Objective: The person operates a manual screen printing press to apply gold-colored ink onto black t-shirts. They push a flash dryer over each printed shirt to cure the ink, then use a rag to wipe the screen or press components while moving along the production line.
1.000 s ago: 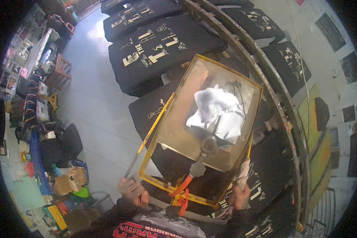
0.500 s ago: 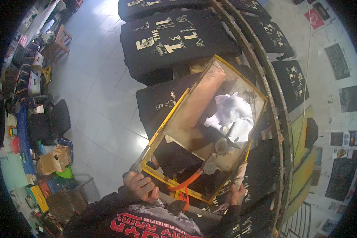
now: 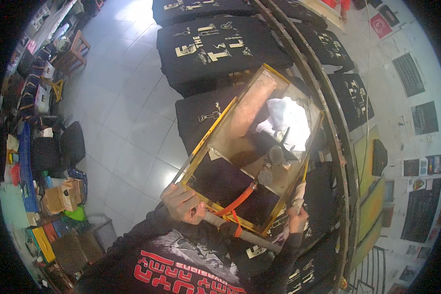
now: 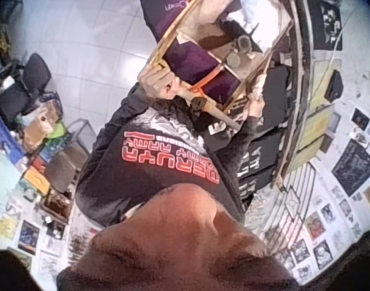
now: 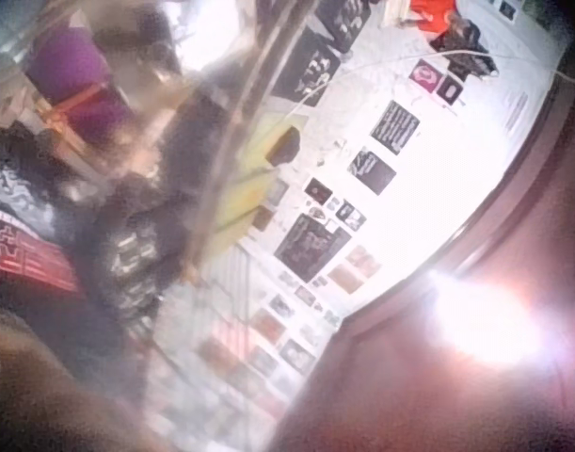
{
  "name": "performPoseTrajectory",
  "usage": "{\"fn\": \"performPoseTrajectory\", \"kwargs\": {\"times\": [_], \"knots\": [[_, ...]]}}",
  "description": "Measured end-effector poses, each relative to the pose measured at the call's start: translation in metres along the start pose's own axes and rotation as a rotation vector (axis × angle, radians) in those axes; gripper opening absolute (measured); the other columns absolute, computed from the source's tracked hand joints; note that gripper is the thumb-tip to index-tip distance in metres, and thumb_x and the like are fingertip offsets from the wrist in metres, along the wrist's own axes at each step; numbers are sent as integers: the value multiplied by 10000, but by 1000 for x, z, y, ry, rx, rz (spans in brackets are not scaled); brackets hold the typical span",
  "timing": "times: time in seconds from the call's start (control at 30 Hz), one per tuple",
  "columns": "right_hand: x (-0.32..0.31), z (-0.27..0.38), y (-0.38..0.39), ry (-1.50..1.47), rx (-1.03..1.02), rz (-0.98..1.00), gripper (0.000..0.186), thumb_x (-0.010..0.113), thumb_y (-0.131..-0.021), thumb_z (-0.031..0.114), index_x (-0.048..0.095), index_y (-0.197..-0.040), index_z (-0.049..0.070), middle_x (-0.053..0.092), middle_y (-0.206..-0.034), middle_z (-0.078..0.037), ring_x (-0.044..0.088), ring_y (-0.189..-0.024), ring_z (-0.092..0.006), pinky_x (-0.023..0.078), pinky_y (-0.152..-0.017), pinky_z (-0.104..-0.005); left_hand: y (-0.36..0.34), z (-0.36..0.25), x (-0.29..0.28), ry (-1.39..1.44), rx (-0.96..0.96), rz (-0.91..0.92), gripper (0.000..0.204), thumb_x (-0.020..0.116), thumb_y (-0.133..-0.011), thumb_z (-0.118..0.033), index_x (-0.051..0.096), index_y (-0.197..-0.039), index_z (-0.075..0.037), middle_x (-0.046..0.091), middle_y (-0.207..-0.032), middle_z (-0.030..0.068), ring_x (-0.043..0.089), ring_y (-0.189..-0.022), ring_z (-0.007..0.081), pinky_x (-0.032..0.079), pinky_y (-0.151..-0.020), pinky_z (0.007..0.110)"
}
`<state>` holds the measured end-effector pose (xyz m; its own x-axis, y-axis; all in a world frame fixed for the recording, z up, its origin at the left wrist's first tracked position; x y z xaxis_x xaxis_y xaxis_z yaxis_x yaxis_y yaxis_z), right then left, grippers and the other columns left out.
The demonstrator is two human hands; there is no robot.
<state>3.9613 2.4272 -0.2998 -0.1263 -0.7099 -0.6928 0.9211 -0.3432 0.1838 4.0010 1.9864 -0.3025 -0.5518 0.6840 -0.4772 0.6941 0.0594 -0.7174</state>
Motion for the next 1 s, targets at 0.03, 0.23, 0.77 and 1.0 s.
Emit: {"fn": "performPoseTrajectory", "kwargs": {"times": [0.03, 0.23, 0.77, 1.0], "knots": [[2, -4, -2, -12, -43, -11, 327, 630, -808, 179, 694, -1018, -64, 710, -901, -77, 603, -845, -172, 485, -796, -344, 2, 0, 1, 7, -1, -9, 270, 669, -736, -249, 475, -565, -171, 451, -565, -40, 435, -496, 141, 295, -566, 319], [2, -21, -9, -65, -73, -40, 188, 659, -834, 176, 682, -857, -9, 614, -718, 18, 506, -605, -76, 385, -556, -258, 6, 1, 2, 7, 27, -10, 271, 677, -749, -246, 482, -581, -161, 422, -581, -23, 436, -511, 154, 307, -555, 330], [6, -8, -8, 71, -113, -59, 231, 616, -800, 212, 645, -737, -8, 636, -688, -25, 571, -641, -138, 424, -614, -298, 0, -7, -20, 108, -131, 158, 232, 676, -777, -225, 574, -596, -123, 538, -560, 52, 551, -525, 266, 398, -535, 391], [12, -11, 23, 27, -156, 84, 280, 634, -841, 260, 638, -791, -15, 615, -713, -26, 544, -647, -154, 439, -611, -329, 19, -6, -33, 45, -117, 155, 172, 708, -693, -216, 583, -601, -142, 546, -572, 34, 558, -545, 253, 395, -550, 391]]}}
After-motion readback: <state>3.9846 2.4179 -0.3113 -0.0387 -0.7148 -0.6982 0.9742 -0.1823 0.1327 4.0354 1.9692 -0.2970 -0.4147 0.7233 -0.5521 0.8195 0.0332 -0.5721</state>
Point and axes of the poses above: each hand's wrist, its own y-axis away from the middle knuckle, its own x-axis out of the palm, z = x × y, the point moved 1 cm from there along -y, towards the middle knuckle
